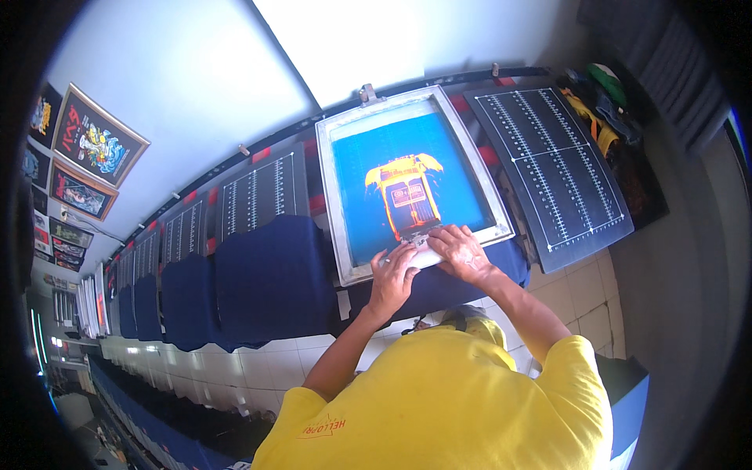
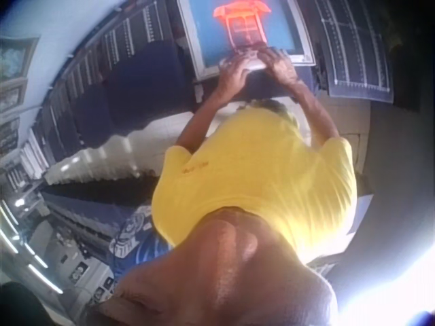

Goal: The person applies ink to a garment through a screen using a squeegee, then lifts and moves the screen to subsequent printing stations.

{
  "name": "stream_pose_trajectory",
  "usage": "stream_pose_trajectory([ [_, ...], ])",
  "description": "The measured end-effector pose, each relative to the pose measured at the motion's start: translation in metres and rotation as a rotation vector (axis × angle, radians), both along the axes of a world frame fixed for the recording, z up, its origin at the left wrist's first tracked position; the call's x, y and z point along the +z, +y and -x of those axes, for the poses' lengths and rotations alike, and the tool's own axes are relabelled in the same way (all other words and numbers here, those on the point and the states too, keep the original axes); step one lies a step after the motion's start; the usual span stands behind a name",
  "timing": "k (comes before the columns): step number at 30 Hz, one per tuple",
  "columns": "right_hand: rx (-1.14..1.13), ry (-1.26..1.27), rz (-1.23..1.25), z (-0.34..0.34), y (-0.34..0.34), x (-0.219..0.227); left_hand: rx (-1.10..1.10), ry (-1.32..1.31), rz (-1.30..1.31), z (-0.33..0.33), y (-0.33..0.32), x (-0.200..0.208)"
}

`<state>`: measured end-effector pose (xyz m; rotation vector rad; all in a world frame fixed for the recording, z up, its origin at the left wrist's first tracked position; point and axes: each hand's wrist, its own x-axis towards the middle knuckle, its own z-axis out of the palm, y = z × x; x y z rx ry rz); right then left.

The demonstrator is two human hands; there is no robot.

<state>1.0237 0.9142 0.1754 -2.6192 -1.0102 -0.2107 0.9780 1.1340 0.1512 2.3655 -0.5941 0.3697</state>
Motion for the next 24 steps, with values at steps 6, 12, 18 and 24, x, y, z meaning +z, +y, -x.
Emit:
stream_pose_trajectory([
  [6,-0.009,0.095,-0.082,0.016,0.001,0.000,-0.004,-0.003,-0.020,0.011,0.001,-0.010],
  [12,-0.324,0.051,-0.310,-0.009,-0.035,-0.001,0.187,0.013,0.119,-0.009,0.030,0.001],
  [18,-0.829,0.123,-0.230,-0.068,-0.100,-0.037,0.640,0.203,0.098,-0.043,0.093,-0.027],
  [24,-0.874,0.301,-0.340,-0.079,-0.104,-0.046,0.658,0.428,0.137,-0.056,0.092,-0.032],
])
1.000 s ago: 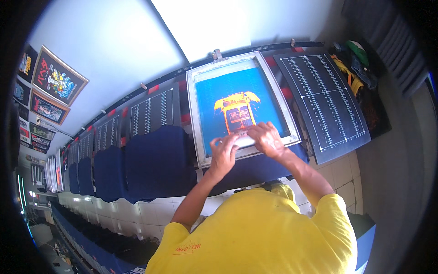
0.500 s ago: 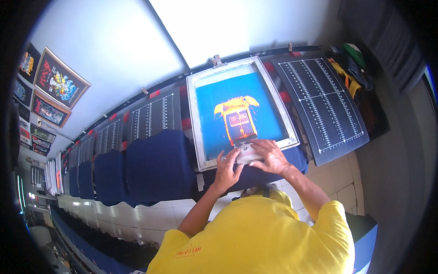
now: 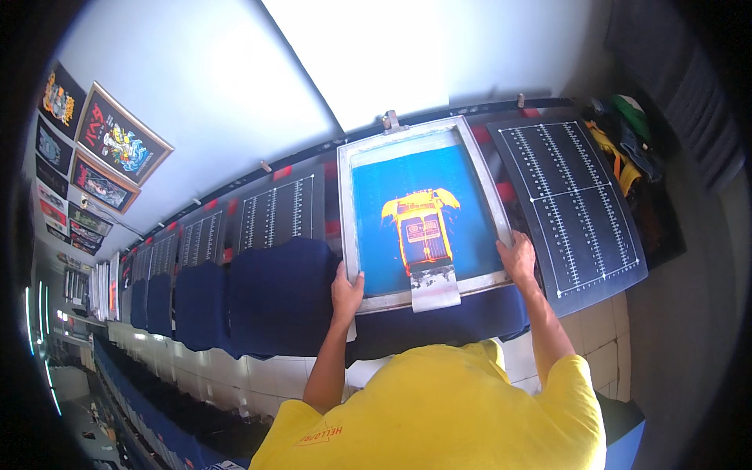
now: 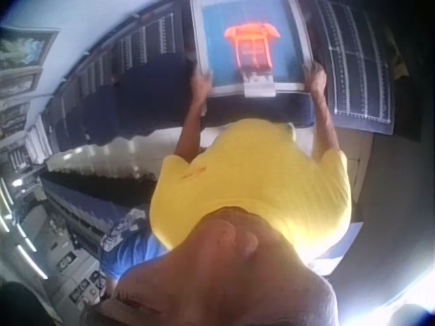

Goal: The person applies ink to a garment through a screen using a squeegee, then lifts and moves the screen to subsequent printing stations.

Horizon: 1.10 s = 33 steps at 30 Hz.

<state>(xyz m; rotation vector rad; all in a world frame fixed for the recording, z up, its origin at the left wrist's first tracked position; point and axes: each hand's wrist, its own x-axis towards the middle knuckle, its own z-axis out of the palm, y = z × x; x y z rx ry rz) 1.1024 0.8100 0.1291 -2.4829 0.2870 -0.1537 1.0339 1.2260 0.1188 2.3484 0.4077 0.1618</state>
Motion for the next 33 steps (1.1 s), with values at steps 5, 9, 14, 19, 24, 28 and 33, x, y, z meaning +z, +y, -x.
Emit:
stream_pose_trajectory([
  [5,-0.007,0.009,-0.067,-0.014,0.000,0.000,0.011,-0.067,0.113,-0.013,0.002,0.005],
  [9,0.004,-0.079,-0.069,-0.026,-0.004,-0.020,-0.012,-0.151,0.225,-0.019,0.004,-0.010],
  [14,0.021,-0.076,-0.101,-0.024,-0.004,-0.024,-0.011,-0.148,0.276,-0.019,0.004,-0.009],
  [19,0.037,-0.065,-0.089,-0.024,-0.007,-0.024,0.011,-0.145,0.209,-0.018,-0.004,0.011],
  [24,0.071,-0.039,-0.180,-0.020,-0.003,-0.022,0.023,-0.159,0.222,-0.008,0.004,0.023],
  [28,0.089,-0.079,-0.133,-0.018,-0.017,-0.020,0.048,-0.181,0.236,-0.003,0.008,0.007],
  [33,0.084,-0.137,-0.099,0.003,0.020,-0.001,0.058,-0.160,0.289,0.015,0.032,0.041],
])
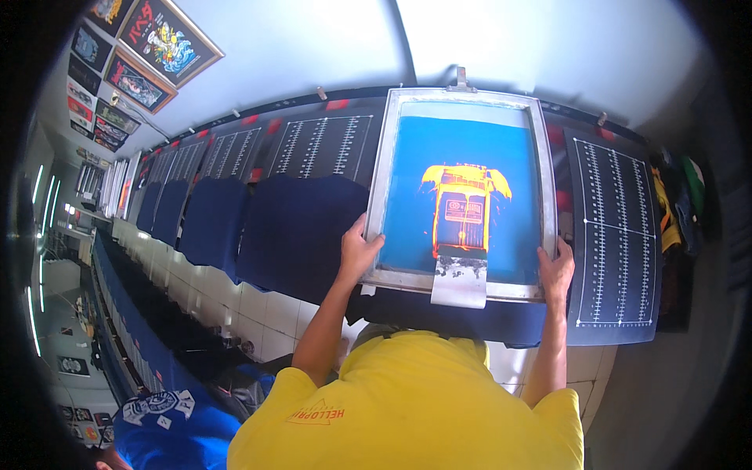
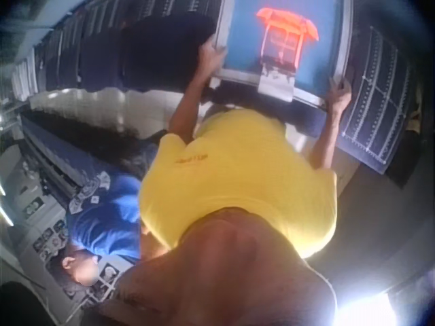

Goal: The person applies ink to a garment through a screen using a squeegee, then lifts and moves the screen to subsequent printing stations.

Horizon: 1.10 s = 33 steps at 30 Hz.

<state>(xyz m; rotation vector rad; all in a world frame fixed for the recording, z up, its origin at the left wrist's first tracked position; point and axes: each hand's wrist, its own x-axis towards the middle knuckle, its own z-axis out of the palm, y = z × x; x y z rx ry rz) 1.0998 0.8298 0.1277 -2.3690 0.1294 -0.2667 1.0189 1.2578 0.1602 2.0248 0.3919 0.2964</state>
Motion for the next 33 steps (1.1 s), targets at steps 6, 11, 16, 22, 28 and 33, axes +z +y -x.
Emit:
stream_pose_trajectory([
  [6,-0.023,0.014,0.022,0.034,0.086,0.022,0.047,0.002,-0.011,0.036,0.076,-0.003],
  [11,-0.004,0.004,-0.053,0.053,0.174,0.028,0.072,0.011,-0.025,0.063,0.157,0.008],
  [16,0.018,0.027,-0.110,0.067,0.266,0.022,0.084,-0.021,-0.116,0.082,0.254,-0.014],
  [22,0.062,0.042,-0.103,0.088,0.359,0.014,0.082,0.005,-0.163,0.110,0.344,-0.037],
  [28,0.037,0.053,-0.089,0.085,0.420,-0.012,0.061,0.014,-0.246,0.093,0.414,-0.074],
  [33,0.013,0.030,-0.105,0.102,0.437,-0.027,0.045,0.030,-0.276,0.096,0.434,-0.084],
])
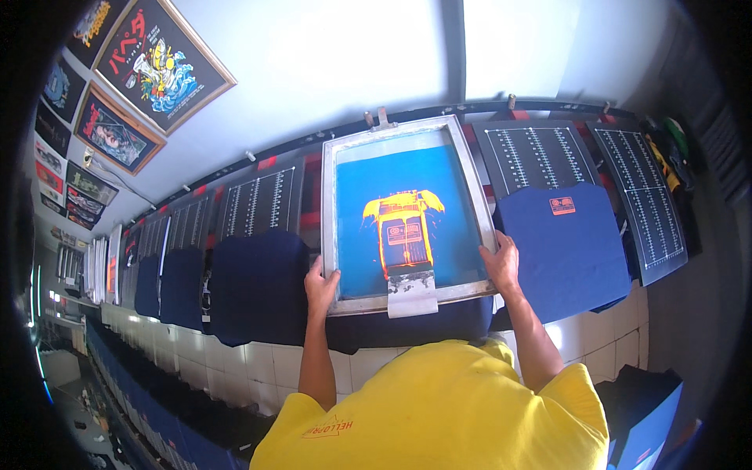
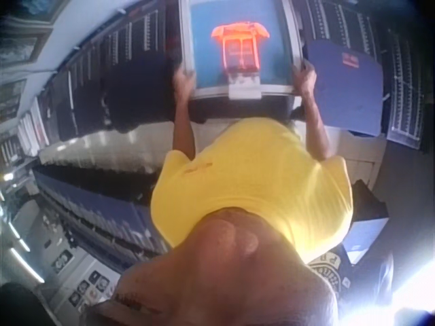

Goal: The person applies ink to a garment through a screen using a squeegee, then lifts and moves the screen to subsequent printing stations.

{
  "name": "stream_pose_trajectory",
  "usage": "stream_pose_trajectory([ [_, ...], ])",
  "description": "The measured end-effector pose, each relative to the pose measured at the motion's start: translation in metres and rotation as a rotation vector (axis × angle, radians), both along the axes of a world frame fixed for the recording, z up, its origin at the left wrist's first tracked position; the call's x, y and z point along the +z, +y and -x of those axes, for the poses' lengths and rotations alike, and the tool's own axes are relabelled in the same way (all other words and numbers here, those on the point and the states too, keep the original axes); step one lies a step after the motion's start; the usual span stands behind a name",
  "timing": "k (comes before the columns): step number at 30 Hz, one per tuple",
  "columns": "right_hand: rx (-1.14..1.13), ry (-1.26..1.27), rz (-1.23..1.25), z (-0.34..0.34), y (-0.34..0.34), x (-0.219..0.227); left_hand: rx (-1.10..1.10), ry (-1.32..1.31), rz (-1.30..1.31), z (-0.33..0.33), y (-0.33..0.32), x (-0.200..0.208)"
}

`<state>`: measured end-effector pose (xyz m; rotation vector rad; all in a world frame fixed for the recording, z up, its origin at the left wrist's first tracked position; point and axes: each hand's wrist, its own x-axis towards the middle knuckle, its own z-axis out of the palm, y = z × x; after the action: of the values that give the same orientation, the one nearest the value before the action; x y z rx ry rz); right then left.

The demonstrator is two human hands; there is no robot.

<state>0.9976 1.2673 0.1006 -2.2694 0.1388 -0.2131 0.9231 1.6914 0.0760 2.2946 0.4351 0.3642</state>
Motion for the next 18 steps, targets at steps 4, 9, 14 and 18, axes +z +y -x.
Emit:
stream_pose_trajectory([
  [4,-0.007,0.065,-0.011,0.051,0.007,0.037,-0.028,0.041,0.082,0.046,0.013,0.029],
  [9,-0.028,0.072,0.003,0.112,0.020,0.101,-0.035,0.080,0.085,0.101,0.013,0.112],
  [14,-0.040,0.081,-0.016,0.106,0.058,0.114,-0.079,0.015,0.084,0.093,0.049,0.127],
  [18,-0.047,0.061,0.013,0.067,0.085,0.096,-0.107,-0.018,0.142,0.052,0.085,0.099],
])
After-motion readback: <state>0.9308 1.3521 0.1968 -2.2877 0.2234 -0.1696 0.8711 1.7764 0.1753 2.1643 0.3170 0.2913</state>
